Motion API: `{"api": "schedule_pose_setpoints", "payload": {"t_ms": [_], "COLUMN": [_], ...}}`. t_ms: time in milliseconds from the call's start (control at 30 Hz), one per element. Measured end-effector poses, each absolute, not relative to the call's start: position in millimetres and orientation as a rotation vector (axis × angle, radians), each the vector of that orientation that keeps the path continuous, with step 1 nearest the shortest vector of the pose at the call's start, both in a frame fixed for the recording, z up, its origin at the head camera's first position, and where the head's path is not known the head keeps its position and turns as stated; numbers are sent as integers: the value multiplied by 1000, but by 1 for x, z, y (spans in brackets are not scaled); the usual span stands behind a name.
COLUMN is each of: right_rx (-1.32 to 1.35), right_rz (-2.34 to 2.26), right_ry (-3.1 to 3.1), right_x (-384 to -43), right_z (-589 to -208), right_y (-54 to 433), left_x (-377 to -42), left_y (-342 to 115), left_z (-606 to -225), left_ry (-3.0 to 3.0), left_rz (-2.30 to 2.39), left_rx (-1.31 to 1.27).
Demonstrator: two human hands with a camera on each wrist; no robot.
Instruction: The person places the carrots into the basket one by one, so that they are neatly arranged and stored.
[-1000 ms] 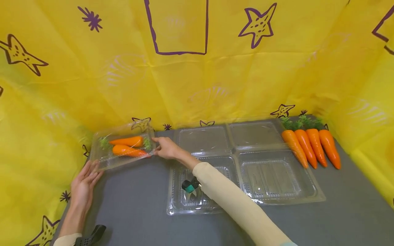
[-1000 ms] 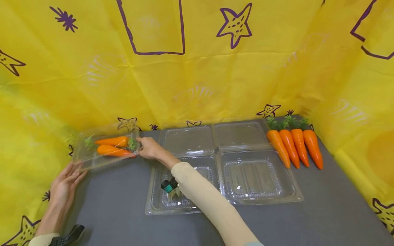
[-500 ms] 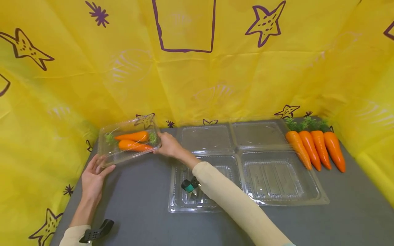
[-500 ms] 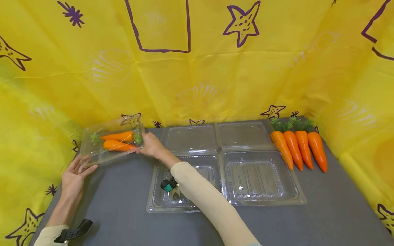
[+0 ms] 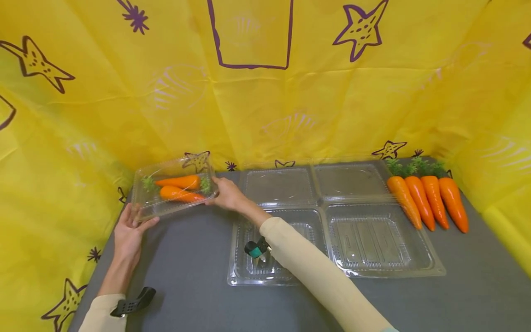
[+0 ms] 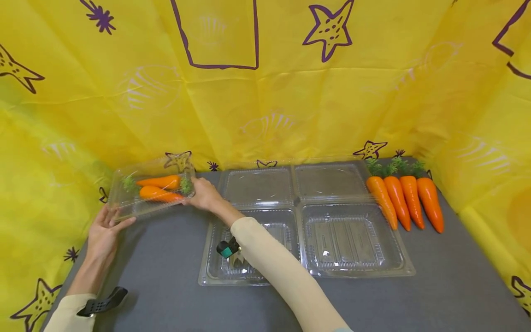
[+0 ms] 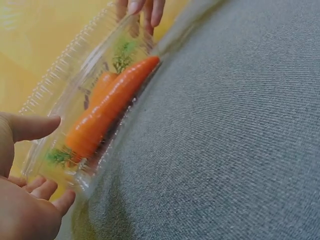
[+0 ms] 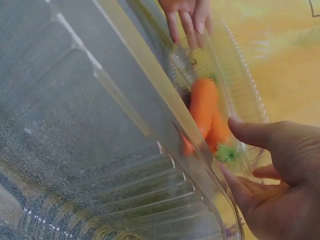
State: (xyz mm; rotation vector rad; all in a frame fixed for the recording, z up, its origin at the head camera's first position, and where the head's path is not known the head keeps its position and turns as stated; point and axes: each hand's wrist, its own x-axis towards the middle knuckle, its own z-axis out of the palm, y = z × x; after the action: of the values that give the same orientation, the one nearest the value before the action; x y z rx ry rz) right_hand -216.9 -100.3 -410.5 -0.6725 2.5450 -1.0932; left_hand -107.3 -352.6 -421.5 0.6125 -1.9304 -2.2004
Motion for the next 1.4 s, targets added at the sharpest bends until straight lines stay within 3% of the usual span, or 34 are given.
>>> {"api": "schedule_pose_setpoints", "payload": {"t_ms": [867, 1400], "right_rx": [-616, -586], "right_rz": [-1166, -1240], "right_ry": [2556, 2515], "right_x": [-216, -216], "right_z": [-415, -415], "right_y": [-100, -98], "left_x": [-108, -107], "left_y": [-336, -333], "left_z": [-428, -428], "left_ry": [-2072, -1794], "left_rz": [-1971, -2105], "left_rx": [697, 735]}}
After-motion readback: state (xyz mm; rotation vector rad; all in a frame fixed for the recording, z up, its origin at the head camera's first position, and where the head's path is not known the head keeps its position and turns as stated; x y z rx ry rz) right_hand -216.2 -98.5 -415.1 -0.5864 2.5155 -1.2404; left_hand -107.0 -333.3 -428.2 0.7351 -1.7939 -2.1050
